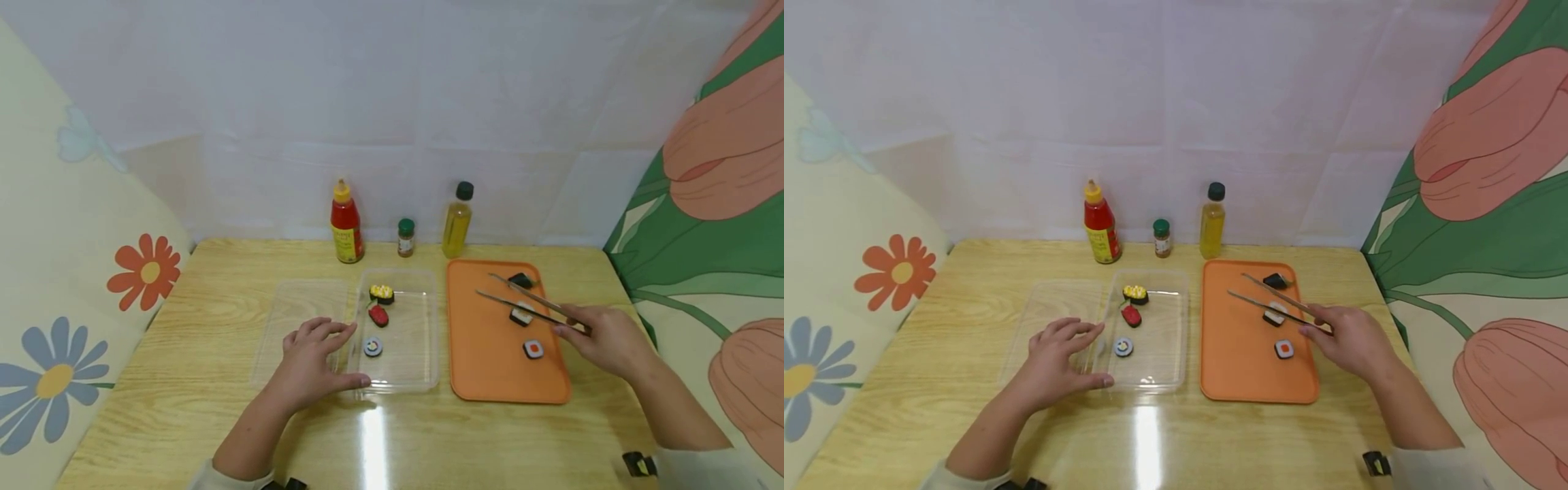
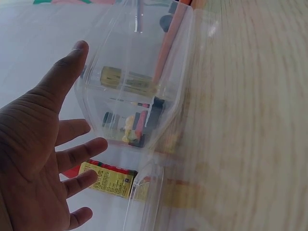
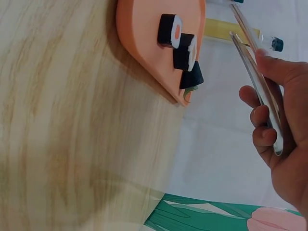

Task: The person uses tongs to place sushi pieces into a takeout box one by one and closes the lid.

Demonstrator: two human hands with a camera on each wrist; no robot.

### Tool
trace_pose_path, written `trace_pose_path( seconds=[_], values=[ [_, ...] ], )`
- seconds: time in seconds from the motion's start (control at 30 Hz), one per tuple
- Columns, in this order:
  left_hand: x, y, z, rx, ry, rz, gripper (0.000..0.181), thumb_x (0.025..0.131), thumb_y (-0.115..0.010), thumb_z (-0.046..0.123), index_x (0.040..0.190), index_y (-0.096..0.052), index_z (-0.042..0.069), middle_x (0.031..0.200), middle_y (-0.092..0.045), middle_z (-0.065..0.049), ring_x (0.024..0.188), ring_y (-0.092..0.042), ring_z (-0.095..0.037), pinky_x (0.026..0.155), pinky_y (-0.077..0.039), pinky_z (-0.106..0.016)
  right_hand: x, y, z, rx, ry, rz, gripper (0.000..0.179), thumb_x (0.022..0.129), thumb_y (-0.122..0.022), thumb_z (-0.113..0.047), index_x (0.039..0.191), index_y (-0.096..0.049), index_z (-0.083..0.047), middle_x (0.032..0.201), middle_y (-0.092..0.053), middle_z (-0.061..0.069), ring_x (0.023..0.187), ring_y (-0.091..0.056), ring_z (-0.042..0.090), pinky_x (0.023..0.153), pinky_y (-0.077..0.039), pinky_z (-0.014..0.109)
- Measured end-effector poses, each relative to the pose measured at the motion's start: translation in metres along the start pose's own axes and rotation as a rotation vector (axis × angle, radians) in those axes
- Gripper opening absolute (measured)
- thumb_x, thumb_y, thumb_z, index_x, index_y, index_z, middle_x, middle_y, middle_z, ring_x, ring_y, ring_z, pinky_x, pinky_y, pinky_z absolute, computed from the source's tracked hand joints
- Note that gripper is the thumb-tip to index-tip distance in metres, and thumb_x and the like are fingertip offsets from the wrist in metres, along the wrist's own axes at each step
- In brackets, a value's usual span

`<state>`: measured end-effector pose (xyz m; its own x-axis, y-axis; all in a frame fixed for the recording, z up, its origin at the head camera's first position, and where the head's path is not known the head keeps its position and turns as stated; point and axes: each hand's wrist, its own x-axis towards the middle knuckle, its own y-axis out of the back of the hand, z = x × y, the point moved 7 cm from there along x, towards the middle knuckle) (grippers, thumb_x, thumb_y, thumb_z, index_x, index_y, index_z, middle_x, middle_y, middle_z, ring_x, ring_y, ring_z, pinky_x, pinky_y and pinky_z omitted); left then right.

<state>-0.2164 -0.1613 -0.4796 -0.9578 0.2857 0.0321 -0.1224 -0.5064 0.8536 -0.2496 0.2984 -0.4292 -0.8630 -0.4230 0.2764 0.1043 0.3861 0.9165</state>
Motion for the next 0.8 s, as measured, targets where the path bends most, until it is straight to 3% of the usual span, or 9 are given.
trace_pose_path(
  seconds=[0.13, 0.43, 0.63, 0.8],
  values=[
    [0.0, 0.001, 0.002, 0.005, -0.008, 0.004, 0.104, 0.069, -0.078, 0.079, 0.15, -0.058, 0.017, 0.145, -0.056, -0.004, 0.144, -0.034, -0.038, 0.106, -0.016, -0.073, -0.005, 0.0, 0.006, -0.036, -0.051, 0.013, 0.045, 0.088, -0.084, -0.022, 0.126, -0.074, 0.0, 0.087, -0.075, 0.002, 0.051, -0.036, 0.0, 0.046, -0.033, 0.025],
    [0.0, 0.002, 0.002, 0.01, -0.008, 0.007, 0.104, 0.069, -0.078, 0.079, 0.15, -0.058, 0.016, 0.145, -0.056, -0.005, 0.144, -0.033, -0.038, 0.107, -0.016, -0.073, -0.011, 0.001, 0.019, -0.079, -0.084, 0.089, 0.039, 0.087, -0.085, -0.021, 0.117, -0.076, 0.003, 0.083, -0.075, 0.006, 0.056, -0.05, 0.008, 0.05, -0.04, 0.031],
    [-0.001, 0.001, 0.001, 0.012, -0.007, 0.007, 0.104, 0.069, -0.078, 0.079, 0.15, -0.058, 0.017, 0.145, -0.056, -0.004, 0.144, -0.034, -0.038, 0.106, -0.016, -0.074, -0.015, 0.0, 0.025, -0.109, -0.139, 0.076, 0.041, 0.087, -0.085, -0.024, 0.116, -0.076, 0.004, 0.078, -0.074, 0.008, 0.055, -0.054, 0.013, 0.049, -0.044, 0.038],
    [-0.001, 0.0, 0.0, 0.013, -0.005, 0.007, 0.104, 0.069, -0.078, 0.08, 0.15, -0.058, 0.017, 0.145, -0.056, -0.004, 0.143, -0.034, -0.038, 0.106, -0.016, -0.075, -0.017, -0.001, 0.028, -0.125, -0.167, 0.066, 0.043, 0.088, -0.084, -0.025, 0.116, -0.074, 0.006, 0.077, -0.074, 0.012, 0.059, -0.064, 0.026, 0.054, -0.051, 0.049]
  ],
)
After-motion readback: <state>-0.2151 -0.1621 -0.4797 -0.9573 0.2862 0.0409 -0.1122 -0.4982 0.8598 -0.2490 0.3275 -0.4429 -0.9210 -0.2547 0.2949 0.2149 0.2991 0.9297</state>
